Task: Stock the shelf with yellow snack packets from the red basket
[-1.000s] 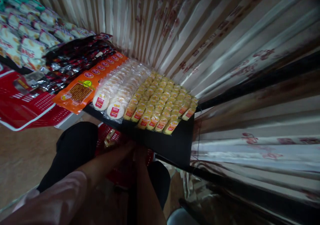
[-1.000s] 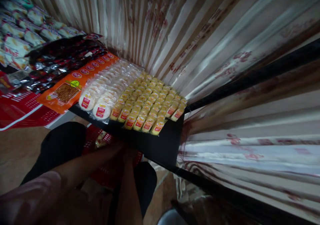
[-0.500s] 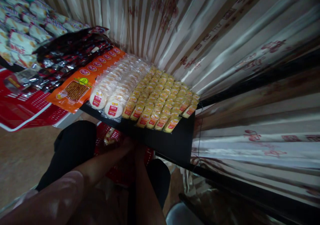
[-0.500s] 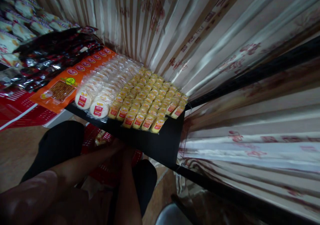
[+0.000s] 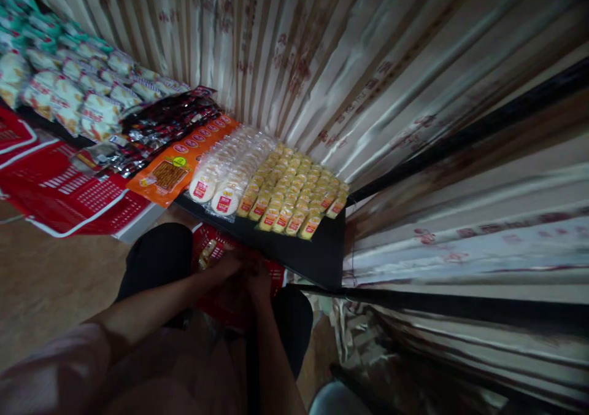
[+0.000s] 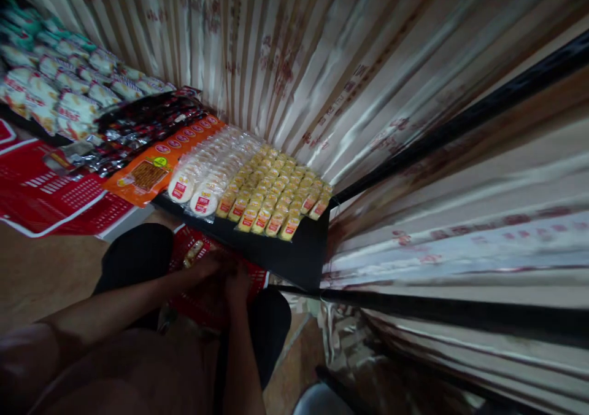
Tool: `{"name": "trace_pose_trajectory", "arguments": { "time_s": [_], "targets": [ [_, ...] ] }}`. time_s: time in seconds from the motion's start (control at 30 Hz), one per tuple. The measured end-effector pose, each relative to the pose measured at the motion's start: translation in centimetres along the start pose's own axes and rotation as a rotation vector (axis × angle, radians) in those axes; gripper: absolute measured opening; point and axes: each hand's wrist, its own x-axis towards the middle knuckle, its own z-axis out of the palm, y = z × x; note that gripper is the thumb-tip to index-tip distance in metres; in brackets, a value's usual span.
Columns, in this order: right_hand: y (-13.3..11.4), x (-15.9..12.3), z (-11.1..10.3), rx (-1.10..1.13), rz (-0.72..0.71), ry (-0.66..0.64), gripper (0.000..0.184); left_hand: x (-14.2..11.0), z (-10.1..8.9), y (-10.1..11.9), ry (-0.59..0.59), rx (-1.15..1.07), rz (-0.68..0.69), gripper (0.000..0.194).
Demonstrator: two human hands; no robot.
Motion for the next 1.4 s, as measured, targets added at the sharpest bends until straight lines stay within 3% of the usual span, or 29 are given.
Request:
{"name": "trace_pose_trajectory", "arguments": {
  "time_s": [0.1,0.2,0.33,0.57,0.77,1.03,1.2,1.4],
  "targets": [
    [-0.9,-1.1,-1.6,0.107,0.013,-0.016,0.038,-1.2,-0.2,0.4,0.007,-0.050,0.095,0.031],
    [-1.6,-2.3,-3.6,0.219,-0.015,-0.025,0.035,-2.4,-0.4,1.5,-0.026,-0.074,0.220,0.026],
    [-2.2,-3.6,-6.3,0.329,-0.088,0.034,0.029,-3.8,0.0,4.4,-0.071,-0.001,0.328,0.022],
    [-2.4,-3.9,-10.0,0.594,-0.041,0.103,0.036,-4.2,2.0,9.7,0.032,0.253,0.378,0.022],
    [-1.6,-3.4,-11.2,0.476,-0.048,0.335,0.048,-2.5,4.4,12.3,0.087,0.292,0.490,0.011],
    [0.0,-2.1,-12.0,0.178,-0.024,0.556,0.058,-1.3,7.8,15.9,0.103,0.443,0.499,0.009],
    [1.8,0.7,-13.2,0.083,0.030,0.597,0.064,0.2,9.7,18.4,0.068,0.501,0.509,0.028],
    [2.8,4.2,-14.4,0.184,0.057,0.651,0.057,0.1,11.9,19.8,0.089,0.578,0.561,0.041]
  ]
}}
